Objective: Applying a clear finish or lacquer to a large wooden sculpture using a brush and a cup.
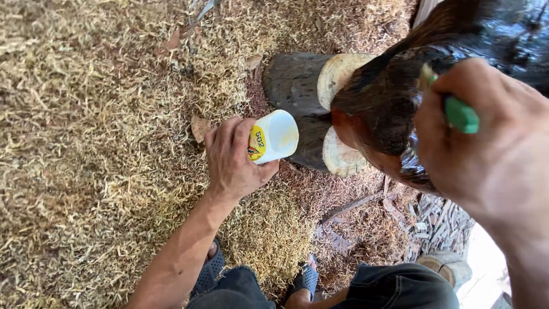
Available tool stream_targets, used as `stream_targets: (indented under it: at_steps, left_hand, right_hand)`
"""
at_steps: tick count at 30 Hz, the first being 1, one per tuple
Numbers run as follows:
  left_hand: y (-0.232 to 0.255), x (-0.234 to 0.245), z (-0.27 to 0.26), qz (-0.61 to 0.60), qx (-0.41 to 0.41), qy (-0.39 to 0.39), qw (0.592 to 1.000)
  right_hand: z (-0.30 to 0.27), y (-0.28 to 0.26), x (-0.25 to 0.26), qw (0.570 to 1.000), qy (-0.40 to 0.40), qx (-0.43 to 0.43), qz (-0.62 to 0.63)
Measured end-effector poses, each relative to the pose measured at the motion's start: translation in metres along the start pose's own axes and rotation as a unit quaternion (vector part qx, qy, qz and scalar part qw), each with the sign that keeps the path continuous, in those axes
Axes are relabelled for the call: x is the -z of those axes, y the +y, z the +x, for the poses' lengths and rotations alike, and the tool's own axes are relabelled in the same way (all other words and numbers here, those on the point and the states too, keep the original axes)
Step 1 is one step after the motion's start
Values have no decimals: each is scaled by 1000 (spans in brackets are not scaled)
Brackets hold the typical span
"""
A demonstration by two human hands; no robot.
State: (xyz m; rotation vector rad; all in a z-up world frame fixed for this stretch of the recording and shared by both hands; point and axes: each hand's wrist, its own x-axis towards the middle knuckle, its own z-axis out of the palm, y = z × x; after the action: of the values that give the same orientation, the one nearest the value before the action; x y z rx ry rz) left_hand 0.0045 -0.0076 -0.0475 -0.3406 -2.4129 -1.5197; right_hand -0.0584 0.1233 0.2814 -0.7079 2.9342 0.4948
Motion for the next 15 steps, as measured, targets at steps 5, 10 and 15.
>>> stream_targets:
  at_steps: [5, 10, 15]
  left_hand:
    - [-1, 0, 0, 7, 3, -16, 1000]
    - [-5, 1, 3, -18, -50, 5, 999]
    - [0, -5, 21, -60, -145, 20, 987]
  right_hand:
    - [-14, 5, -18, 995, -81, -51, 13]
    - [-117, 70, -52, 978, 14, -204, 53]
    - [-95, 8, -10, 965, -21, -103, 241]
